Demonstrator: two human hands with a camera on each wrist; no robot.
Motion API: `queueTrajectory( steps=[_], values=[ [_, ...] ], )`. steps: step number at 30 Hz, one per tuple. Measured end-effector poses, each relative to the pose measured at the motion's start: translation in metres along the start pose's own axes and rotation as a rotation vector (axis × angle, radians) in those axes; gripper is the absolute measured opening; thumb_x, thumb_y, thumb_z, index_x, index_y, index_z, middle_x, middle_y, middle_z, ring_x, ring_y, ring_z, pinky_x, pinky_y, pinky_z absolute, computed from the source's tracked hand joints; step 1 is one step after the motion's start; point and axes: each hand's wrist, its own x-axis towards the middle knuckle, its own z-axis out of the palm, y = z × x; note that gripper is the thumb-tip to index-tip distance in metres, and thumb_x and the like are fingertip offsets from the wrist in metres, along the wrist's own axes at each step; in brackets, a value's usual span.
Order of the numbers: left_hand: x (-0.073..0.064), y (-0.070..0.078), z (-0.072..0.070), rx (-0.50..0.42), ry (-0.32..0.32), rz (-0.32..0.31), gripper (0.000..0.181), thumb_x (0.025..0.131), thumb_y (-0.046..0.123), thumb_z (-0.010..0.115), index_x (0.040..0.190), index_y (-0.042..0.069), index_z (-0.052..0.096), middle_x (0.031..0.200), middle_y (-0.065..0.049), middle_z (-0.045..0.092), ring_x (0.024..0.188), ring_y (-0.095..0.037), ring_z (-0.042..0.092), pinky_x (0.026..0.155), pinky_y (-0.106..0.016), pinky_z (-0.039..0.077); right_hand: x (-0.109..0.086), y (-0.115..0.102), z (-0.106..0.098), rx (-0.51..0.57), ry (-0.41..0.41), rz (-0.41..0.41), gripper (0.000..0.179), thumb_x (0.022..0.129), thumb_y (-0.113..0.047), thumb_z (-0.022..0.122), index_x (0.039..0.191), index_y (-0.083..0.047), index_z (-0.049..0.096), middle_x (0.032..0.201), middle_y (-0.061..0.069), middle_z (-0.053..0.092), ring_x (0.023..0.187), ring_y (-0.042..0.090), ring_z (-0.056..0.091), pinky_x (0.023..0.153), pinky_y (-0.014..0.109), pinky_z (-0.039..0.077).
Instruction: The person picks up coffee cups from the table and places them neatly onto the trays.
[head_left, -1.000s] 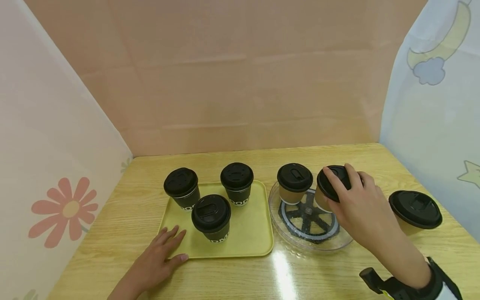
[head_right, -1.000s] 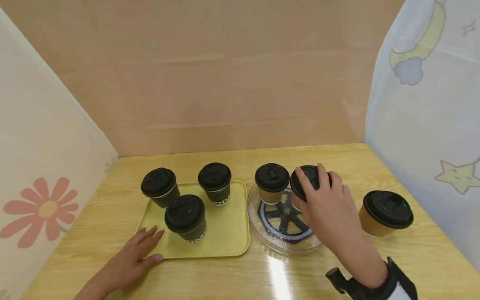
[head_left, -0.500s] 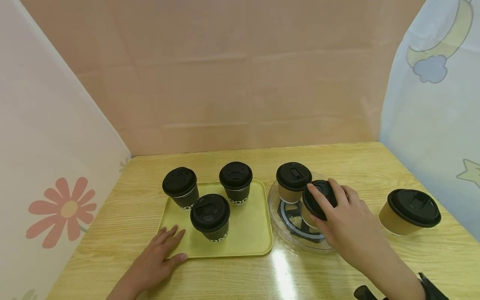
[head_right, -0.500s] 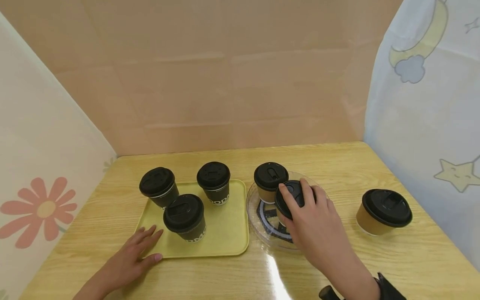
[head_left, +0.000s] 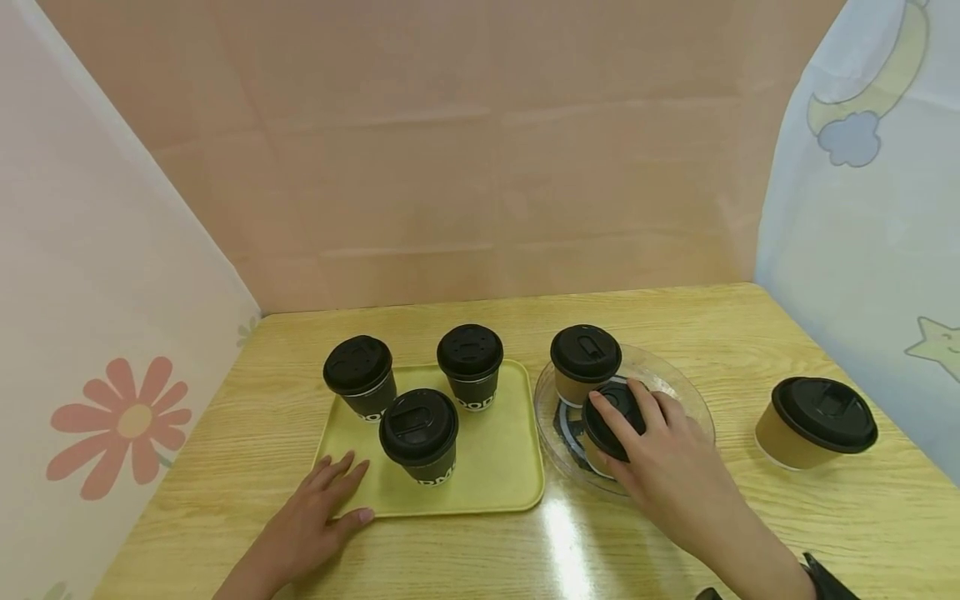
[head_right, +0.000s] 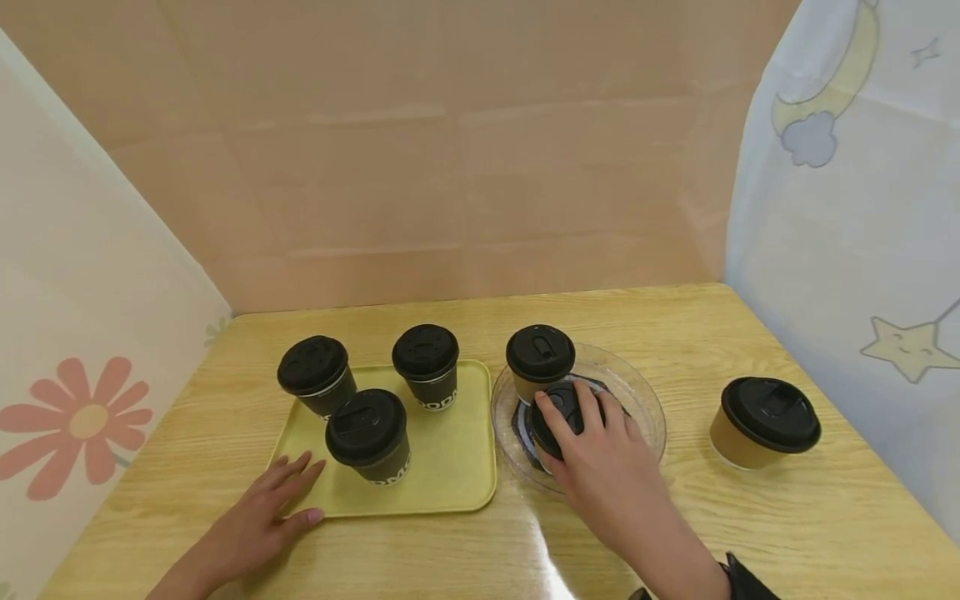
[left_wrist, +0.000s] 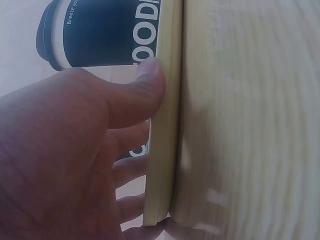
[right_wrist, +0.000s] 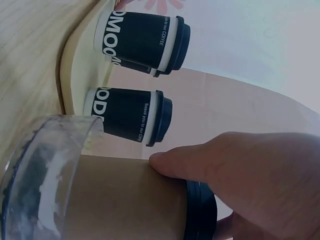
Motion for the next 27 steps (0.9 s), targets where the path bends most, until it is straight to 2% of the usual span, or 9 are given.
queueTrajectory(
  steps=[6, 14, 20, 25, 26, 27],
  values=[
    [0.0, 0.0, 0.0, -0.002, -0.002, -0.004, 0.06, 0.09, 0.045, 0.064, 0.14, 0.013, 0.054, 0.147, -0.017, 0.048, 0.138, -0.05, 0.035, 0.103, -0.068, 0.037, 0.0, -0.003, 0.007, 0.01, -0.017, -0.005, 0.077, 0.097, -0.062, 0.008, 0.136, -0.017, 0.057, 0.125, 0.028, 0.057, 0.105, 0.045, 0.059, 0.072, 0.055, 0.056],
    [0.0, 0.0, 0.0, -0.002, -0.015, -0.014, 0.06, 0.09, 0.047, 0.063, 0.14, 0.014, 0.054, 0.148, -0.017, 0.047, 0.139, -0.05, 0.034, 0.104, -0.067, 0.036, -0.001, -0.004, 0.011, 0.006, 0.008, -0.012, 0.075, 0.098, -0.061, 0.009, 0.133, -0.017, 0.059, 0.126, 0.027, 0.057, 0.106, 0.045, 0.058, 0.072, 0.054, 0.056],
    [0.0, 0.0, 0.0, 0.001, -0.003, -0.007, 0.06, 0.09, 0.047, 0.064, 0.14, 0.014, 0.054, 0.147, -0.017, 0.048, 0.139, -0.05, 0.035, 0.103, -0.067, 0.037, -0.001, -0.003, 0.011, 0.009, 0.021, -0.023, 0.073, 0.099, -0.061, 0.01, 0.135, -0.018, 0.058, 0.125, 0.028, 0.057, 0.105, 0.045, 0.059, 0.075, 0.054, 0.056],
    [-0.001, 0.0, 0.0, 0.009, 0.007, 0.0, 0.06, 0.09, 0.047, 0.064, 0.139, 0.014, 0.055, 0.147, -0.016, 0.048, 0.138, -0.049, 0.036, 0.103, -0.067, 0.038, -0.003, -0.003, 0.012, -0.004, 0.015, -0.019, 0.074, 0.099, -0.06, 0.009, 0.137, -0.019, 0.056, 0.127, 0.028, 0.057, 0.108, 0.044, 0.058, 0.072, 0.055, 0.055],
    [-0.001, 0.0, 0.0, 0.013, 0.01, 0.001, 0.059, 0.09, 0.047, 0.064, 0.139, 0.014, 0.055, 0.147, -0.016, 0.048, 0.138, -0.049, 0.036, 0.102, -0.067, 0.038, -0.003, -0.003, 0.012, -0.009, 0.006, -0.019, 0.073, 0.099, -0.06, 0.009, 0.139, -0.019, 0.054, 0.129, 0.028, 0.056, 0.11, 0.044, 0.058, 0.072, 0.055, 0.055],
    [-0.001, 0.0, 0.0, 0.017, 0.015, 0.003, 0.059, 0.09, 0.047, 0.064, 0.139, 0.014, 0.055, 0.147, -0.016, 0.048, 0.138, -0.049, 0.037, 0.102, -0.067, 0.038, -0.004, -0.004, 0.011, -0.012, -0.006, -0.018, 0.07, 0.099, -0.062, 0.015, 0.14, -0.02, 0.053, 0.131, 0.028, 0.055, 0.112, 0.044, 0.057, 0.072, 0.055, 0.055]
  ],
)
